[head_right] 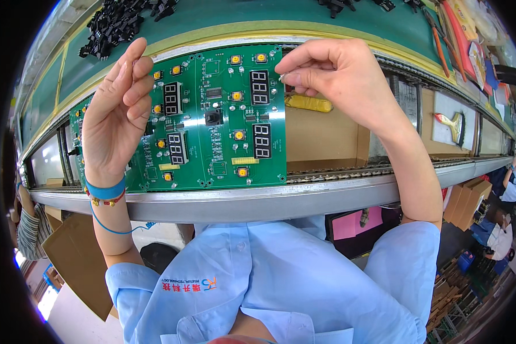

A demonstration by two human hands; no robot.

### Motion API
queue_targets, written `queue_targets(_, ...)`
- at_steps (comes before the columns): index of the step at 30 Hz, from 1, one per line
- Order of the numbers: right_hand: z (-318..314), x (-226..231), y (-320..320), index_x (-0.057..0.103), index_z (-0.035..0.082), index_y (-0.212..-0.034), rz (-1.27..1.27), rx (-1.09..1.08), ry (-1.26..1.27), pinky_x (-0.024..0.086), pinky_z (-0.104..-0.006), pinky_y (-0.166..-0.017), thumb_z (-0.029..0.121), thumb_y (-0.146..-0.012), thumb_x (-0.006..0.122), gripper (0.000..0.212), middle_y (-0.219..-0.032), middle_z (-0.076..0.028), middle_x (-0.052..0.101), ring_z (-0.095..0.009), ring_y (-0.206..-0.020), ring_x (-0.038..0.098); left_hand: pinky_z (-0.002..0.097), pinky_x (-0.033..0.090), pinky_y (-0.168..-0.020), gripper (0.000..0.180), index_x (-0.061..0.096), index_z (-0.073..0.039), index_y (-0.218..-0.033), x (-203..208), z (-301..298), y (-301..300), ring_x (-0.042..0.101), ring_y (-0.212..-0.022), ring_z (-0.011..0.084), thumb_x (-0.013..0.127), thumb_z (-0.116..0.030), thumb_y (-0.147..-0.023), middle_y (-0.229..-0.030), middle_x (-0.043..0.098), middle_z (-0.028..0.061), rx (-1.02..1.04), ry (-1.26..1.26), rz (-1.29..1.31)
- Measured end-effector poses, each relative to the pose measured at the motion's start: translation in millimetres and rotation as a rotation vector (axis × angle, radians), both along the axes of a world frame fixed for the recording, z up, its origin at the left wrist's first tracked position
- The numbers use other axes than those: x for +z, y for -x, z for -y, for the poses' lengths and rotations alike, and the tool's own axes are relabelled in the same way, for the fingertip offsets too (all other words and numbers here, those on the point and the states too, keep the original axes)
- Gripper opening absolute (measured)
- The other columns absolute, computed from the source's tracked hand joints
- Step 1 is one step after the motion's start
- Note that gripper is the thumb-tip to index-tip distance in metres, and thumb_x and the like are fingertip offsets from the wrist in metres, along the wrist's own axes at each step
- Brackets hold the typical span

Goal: Assembling electronic components onto green printed circuit boards on a factory production line.

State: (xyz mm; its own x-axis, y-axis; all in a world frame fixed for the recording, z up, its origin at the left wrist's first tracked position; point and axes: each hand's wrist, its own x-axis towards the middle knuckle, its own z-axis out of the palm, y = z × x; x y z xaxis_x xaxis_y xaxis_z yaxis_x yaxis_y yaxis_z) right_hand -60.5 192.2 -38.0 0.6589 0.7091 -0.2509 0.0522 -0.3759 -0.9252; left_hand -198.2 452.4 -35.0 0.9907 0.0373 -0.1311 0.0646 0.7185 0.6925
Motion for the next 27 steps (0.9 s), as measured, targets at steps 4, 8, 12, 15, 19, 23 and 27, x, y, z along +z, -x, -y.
queue_targets(4, -1, -4, 3, 0.068, -0.001, -0.096, 0.076, 0.005, 0.013, 0.051, -0.0238, -0.069, 0.001, -0.086, 0.063, 0.011, -0.084, -0.005, 0.068, -0.009, -0.075, 0.062, 0.0189, 0.045, -0.062, 0.041, 0.042, 0.006, -0.135, 1, 2, 1, 0.047, -0.072, 0.0057, 0.048, -0.011, -0.099, -0.103, 0.056, 0.0043, 0.009, 0.001, -0.016)
queue_targets(8, -4, -7, 8, 0.065, -0.001, -0.092, 0.338, 0.044, 0.021, 0.051, -0.0271, -0.068, 0.003, -0.084, 0.063, 0.009, -0.082, -0.007, 0.067, -0.015, -0.076, 0.065, 0.0172, 0.045, -0.058, 0.04, 0.044, 0.005, -0.134, -5, -3, 2, 0.046, -0.07, 0.0049, 0.048, -0.014, -0.1, -0.104, 0.058, 0.0047, -0.02, 0.015, 0.022)
queue_targets(12, -4, -13, 8, 0.064, 0.001, -0.091, 0.521, 0.094, 0.049, 0.05, -0.0317, -0.068, 0.005, -0.083, 0.064, 0.009, -0.084, -0.011, 0.066, -0.023, -0.078, 0.067, 0.0167, 0.043, -0.054, 0.038, 0.046, 0.004, -0.132, -8, -4, 1, 0.045, -0.068, 0.0045, 0.047, -0.018, -0.101, -0.102, 0.059, 0.0047, 0.002, 0.032, 0.019)
queue_targets(15, -4, -10, 7, 0.062, -0.001, -0.093, 0.556, 0.139, 0.126, 0.05, -0.0244, -0.069, -0.001, -0.085, 0.062, 0.008, -0.089, -0.005, 0.065, -0.013, -0.082, 0.064, 0.0164, 0.042, -0.053, 0.037, 0.048, 0.004, -0.13, -4, -5, 1, 0.044, -0.068, 0.0043, 0.047, -0.019, -0.101, -0.102, 0.06, 0.0047, -0.009, -0.029, -0.015)
queue_targets(19, -4, -11, 8, 0.062, 0.0, -0.092, 0.616, 0.147, 0.142, 0.049, -0.0248, -0.067, -0.001, -0.084, 0.062, 0.008, -0.088, -0.005, 0.064, -0.014, -0.081, 0.064, 0.0165, 0.042, -0.053, 0.036, 0.049, 0.004, -0.128, -2, -1, 0, 0.044, -0.068, 0.0045, 0.047, -0.019, -0.101, -0.098, 0.058, 0.0041, -0.025, -0.061, -0.018)
queue_targets(23, -5, -13, 8, 0.063, 0.005, -0.088, 0.664, 0.116, 0.101, 0.049, -0.0351, -0.068, 0.008, -0.082, 0.063, 0.007, -0.084, -0.007, 0.066, -0.026, -0.077, 0.064, 0.017, 0.042, -0.054, 0.036, 0.049, 0.004, -0.128, -7, -5, 0, 0.045, -0.068, 0.0051, 0.045, -0.019, -0.101, -0.096, 0.055, 0.0035, -0.048, -0.009, -0.014)
queue_targets(27, -4, -13, 7, 0.063, 0.005, -0.087, 0.71, 0.138, 0.084, 0.048, -0.036, -0.067, 0.008, -0.082, 0.063, 0.006, -0.083, -0.008, 0.065, -0.027, -0.077, 0.063, 0.0172, 0.042, -0.054, 0.035, 0.05, 0.004, -0.126, -8, -6, 0, 0.045, -0.068, 0.0057, 0.043, -0.02, -0.102, -0.097, 0.055, 0.0046, -0.049, -0.003, -0.017)
